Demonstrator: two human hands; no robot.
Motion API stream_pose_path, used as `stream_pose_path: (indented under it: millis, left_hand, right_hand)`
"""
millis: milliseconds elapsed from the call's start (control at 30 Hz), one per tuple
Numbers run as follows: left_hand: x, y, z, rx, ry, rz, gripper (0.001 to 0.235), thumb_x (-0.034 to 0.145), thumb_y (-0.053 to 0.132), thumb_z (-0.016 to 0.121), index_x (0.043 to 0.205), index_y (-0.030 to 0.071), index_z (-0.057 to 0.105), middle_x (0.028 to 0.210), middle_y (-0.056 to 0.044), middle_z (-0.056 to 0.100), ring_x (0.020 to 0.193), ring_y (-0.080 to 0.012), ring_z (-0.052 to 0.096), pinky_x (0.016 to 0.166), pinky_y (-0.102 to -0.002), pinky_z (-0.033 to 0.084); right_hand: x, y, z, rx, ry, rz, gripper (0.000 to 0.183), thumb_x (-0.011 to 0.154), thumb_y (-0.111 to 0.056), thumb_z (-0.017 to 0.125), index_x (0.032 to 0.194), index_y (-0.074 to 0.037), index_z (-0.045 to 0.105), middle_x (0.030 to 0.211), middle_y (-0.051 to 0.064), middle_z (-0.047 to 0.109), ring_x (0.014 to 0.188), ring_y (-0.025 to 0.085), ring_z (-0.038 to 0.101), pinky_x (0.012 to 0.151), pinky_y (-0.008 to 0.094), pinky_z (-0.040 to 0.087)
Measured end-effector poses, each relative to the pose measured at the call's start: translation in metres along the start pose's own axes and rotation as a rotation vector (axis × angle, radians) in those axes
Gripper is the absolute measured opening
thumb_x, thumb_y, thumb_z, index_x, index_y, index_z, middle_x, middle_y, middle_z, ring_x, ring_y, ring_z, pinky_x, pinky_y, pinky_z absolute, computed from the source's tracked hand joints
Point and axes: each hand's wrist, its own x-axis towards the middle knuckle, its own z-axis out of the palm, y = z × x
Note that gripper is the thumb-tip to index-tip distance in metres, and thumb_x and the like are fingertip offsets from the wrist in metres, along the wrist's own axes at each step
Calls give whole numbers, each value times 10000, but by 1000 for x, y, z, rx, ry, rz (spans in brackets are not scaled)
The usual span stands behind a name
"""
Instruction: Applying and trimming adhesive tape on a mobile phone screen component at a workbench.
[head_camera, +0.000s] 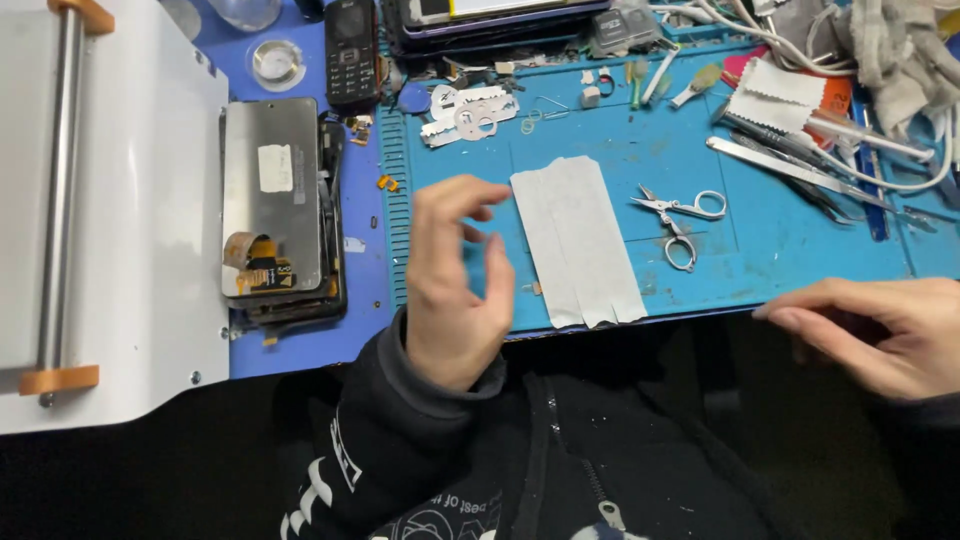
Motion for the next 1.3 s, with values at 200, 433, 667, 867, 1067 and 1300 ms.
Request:
stream_pose_path:
  millis: [200, 433, 667, 867, 1067, 1300]
  left_hand:
    - [7, 16, -10, 746, -273, 286, 546, 860, -2, 740, 1368, 107, 572, 1261, -35, 649, 1141, -257, 597, 926, -396, 479]
    - [26, 4, 15, 800, -300, 268, 569, 910, 206, 724, 1410, 22, 527, 1269, -92, 647, 1108, -303, 566, 870, -436, 452]
    - [32, 5, 26, 912, -316, 270, 498, 942, 129, 649, 1417, 45, 528, 1148, -63, 655, 1063, -264, 570, 884, -439, 429]
    - [41, 5, 23, 744, -246, 215, 491, 913, 133, 716, 1360, 45, 534, 1058, -88, 610, 990, -272, 562, 863, -437, 441]
    - [46, 18, 2, 45, -291, -256, 591, 849, 42, 777, 1380, 79, 520, 937, -38, 495, 796, -148, 612, 581, -271, 517]
    - [30, 19, -9, -130, 15, -124, 723, 897, -62, 755, 1506, 73, 388, 1215, -90, 501, 1026, -174, 646, 799, -300, 540]
  right_hand:
    - [27, -76, 3, -46, 246, -230, 171, 892, -119, 737, 1044, -69, 797, 819, 33, 782, 656, 97, 707, 557, 238, 543]
    - [30, -115, 28, -110, 306, -606, 199, 782, -144, 821, 963, -81, 769, 714, 49, 688, 556, 155, 649, 492, 290, 478]
    - [41, -120, 49, -261, 465, -911, 282, 773, -178, 835, 1042, -126, 769, 606, 13, 585, 489, 197, 576, 443, 353, 424]
    - [41, -106, 56, -319, 483, -947, 325, 740, -148, 771, 1065, -141, 770, 650, -21, 599, 500, 159, 556, 447, 319, 418]
    - [38, -106, 59, -329, 500, -980, 353, 749, -153, 771, 1098, -97, 765, 649, -22, 590, 515, 135, 549, 448, 302, 399]
    - [21, -98, 64, -74, 655, -754, 260, 877, -149, 829, 1118, -75, 765, 693, 4, 631, 592, 93, 597, 560, 267, 453]
